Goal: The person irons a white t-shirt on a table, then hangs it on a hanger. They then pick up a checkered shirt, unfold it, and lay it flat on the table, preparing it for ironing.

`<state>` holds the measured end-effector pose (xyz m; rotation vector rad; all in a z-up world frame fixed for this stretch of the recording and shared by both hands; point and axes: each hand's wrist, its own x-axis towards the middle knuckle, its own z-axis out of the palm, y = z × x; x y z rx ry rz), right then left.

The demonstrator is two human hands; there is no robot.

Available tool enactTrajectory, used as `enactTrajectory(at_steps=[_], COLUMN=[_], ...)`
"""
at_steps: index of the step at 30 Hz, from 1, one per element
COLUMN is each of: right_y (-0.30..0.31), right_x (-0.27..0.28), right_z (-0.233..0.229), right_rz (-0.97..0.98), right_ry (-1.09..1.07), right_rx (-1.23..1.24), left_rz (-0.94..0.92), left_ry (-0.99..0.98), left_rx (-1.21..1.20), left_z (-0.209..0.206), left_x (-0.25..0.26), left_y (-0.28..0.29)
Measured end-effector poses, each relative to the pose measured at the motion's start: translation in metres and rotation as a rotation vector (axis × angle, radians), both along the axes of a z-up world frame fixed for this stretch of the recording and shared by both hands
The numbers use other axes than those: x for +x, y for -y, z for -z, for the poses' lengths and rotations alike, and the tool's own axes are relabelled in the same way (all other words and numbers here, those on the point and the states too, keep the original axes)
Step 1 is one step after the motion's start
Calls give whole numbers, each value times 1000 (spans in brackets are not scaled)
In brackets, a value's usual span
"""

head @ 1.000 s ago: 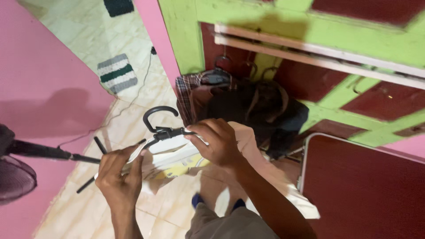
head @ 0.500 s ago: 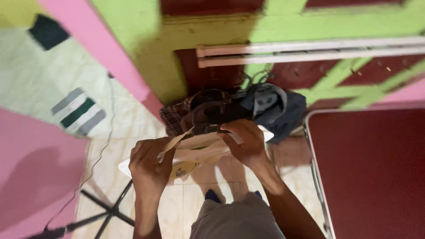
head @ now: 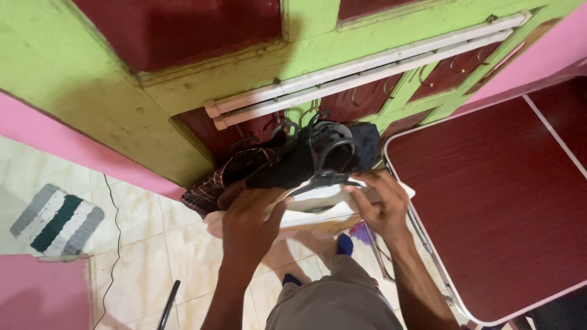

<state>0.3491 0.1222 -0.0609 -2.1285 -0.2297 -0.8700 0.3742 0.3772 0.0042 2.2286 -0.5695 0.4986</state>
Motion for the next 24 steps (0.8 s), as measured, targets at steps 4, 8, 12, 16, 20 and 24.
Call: enactTrajectory(at_steps=[4,8,12,16,20,24], right_y=[32,60,86,102,107,109], right_x=[19,46,77,104,119,127], right_z=[3,7,20,45,68,80], right_rz=[8,18,-11,-80,-147,-265], right_ry=[15,-31,-95,-116,-183,-193], right_rx=[10,54,68,50,82,157], left_rz=[6,-13,-58,-130,-182,-234], left_ry=[-44,-19,22,-72,-107,-84], left_rx=[13,6,-18,60,86,93], left_z=[6,17,40,72,100,118], left_x=[20,45,67,82,89,88], left_y=[33,64,91,107,112,120])
